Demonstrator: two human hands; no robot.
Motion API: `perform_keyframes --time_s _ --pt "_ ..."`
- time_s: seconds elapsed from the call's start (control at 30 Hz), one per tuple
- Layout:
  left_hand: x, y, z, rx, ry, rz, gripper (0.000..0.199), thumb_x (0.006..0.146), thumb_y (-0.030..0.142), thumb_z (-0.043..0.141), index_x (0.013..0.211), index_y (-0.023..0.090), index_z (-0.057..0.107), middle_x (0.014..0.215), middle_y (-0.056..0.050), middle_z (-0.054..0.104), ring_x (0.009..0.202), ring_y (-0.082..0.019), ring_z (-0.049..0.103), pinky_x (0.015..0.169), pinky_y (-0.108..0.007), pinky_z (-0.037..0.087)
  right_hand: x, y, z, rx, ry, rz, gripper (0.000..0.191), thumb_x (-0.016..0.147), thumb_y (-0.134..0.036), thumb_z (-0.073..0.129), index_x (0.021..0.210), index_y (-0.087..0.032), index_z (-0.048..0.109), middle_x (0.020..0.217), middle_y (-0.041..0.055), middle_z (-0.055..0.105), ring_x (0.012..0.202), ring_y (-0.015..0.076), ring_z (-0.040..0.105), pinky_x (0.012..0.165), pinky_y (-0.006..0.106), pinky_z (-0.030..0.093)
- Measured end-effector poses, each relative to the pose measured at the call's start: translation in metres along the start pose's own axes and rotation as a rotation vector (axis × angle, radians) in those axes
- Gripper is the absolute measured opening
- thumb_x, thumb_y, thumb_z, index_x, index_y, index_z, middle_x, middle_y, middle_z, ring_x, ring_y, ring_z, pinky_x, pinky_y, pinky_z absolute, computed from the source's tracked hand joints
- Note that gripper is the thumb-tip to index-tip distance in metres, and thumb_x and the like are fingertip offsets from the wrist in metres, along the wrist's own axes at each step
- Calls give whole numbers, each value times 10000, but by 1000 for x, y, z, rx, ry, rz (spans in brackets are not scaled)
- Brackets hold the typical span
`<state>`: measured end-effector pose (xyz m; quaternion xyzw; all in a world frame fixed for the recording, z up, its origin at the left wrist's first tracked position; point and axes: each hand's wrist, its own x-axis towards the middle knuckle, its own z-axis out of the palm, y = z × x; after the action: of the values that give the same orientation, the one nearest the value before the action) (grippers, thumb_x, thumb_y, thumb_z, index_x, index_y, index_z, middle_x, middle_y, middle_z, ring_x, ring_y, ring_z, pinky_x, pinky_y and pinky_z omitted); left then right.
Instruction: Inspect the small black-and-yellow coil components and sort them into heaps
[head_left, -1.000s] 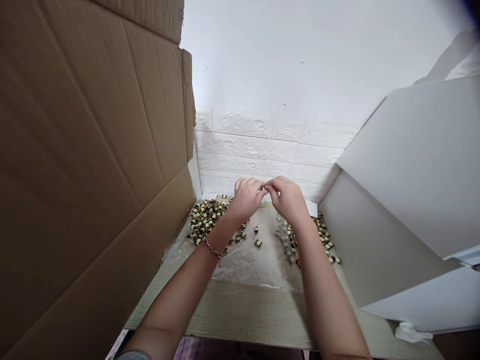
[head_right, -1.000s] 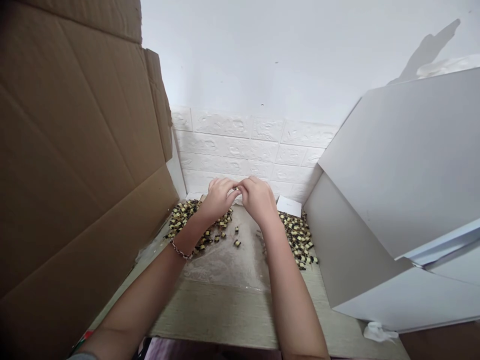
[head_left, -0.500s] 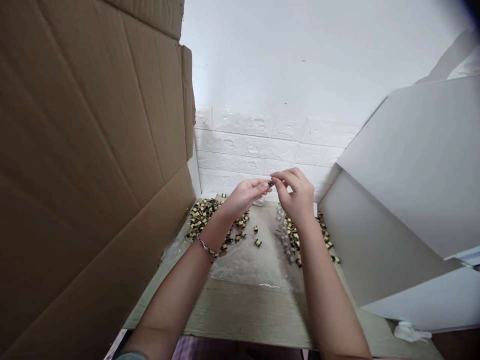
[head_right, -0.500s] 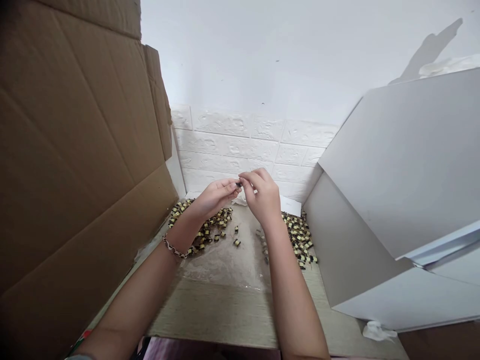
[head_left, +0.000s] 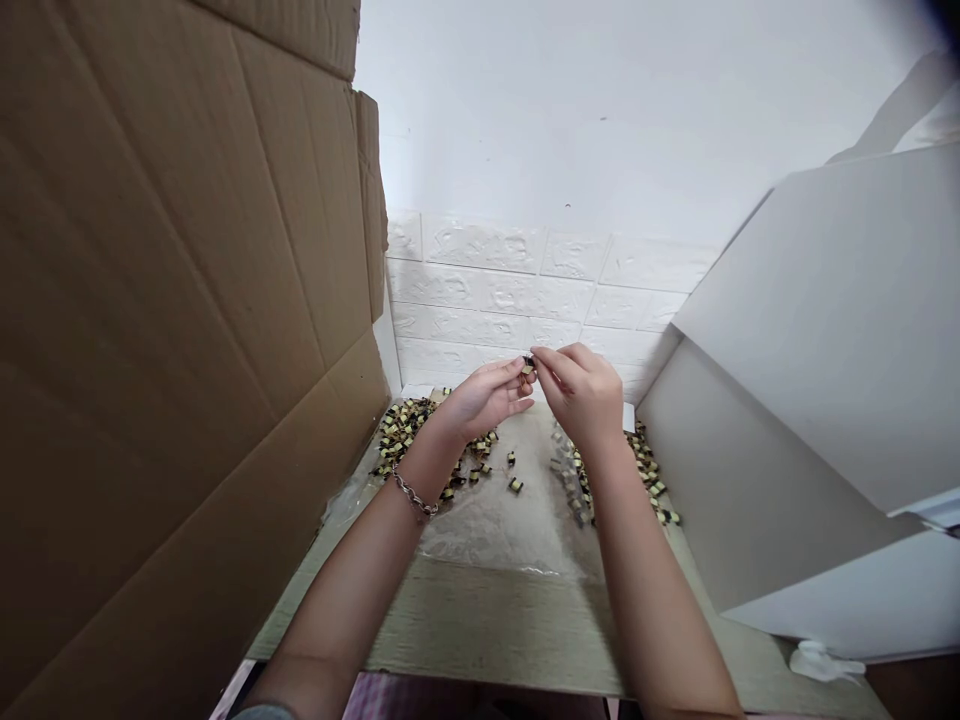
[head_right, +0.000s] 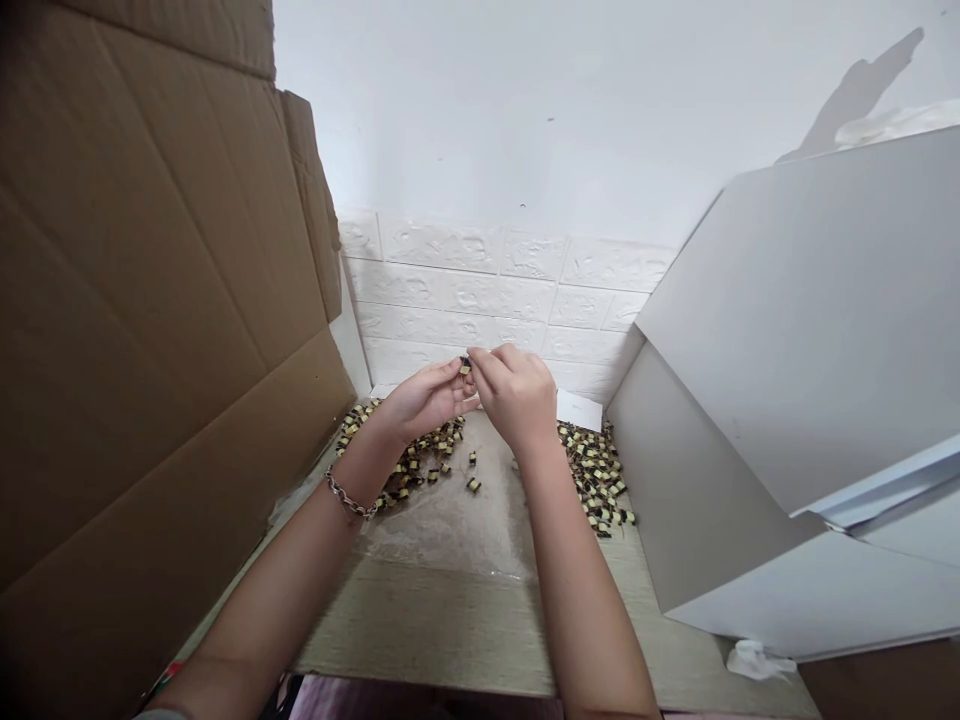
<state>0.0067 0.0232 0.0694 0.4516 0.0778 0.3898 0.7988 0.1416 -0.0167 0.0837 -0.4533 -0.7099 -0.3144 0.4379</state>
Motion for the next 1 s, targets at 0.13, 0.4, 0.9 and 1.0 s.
perform_keyframes --time_s 0.13,0.4,0.9,1.0 --pt "1 -1 -3 -15 -1 -11 127 769 258 557 811 138 553 747 -4 530 691 -77 510 750 -254 402 1 -1 1 30 -35 7 231 839 -248 406 927 -213 616 760 48 599 676 146 515 644 271 364" --pt "3 -2 -4 -67 -30 -41 156 797 283 520 824 136 562 759 -23 565 721 -95 524 712 -244 402 3 -7 0 37 14 19 189 825 -228 423 838 -182 607 730 29 599 572 118 476 607 253 371" --pt "3 -5 1 -16 9 32 156 811 281 498 856 147 562 785 -20 557 744 -94 521 731 -239 383 6 -12 -4 249 -40 150 126 799 -200 441 779 -188 565 723 20 580 612 118 511 596 244 397" --pt "2 -6 5 33 11 76 167 816 285 488 870 146 563 802 -22 549 732 -88 508 715 -226 376 7 -12 -5 331 -19 208 109 785 -202 461 752 -193 564 682 4 577 604 112 512 590 239 402"
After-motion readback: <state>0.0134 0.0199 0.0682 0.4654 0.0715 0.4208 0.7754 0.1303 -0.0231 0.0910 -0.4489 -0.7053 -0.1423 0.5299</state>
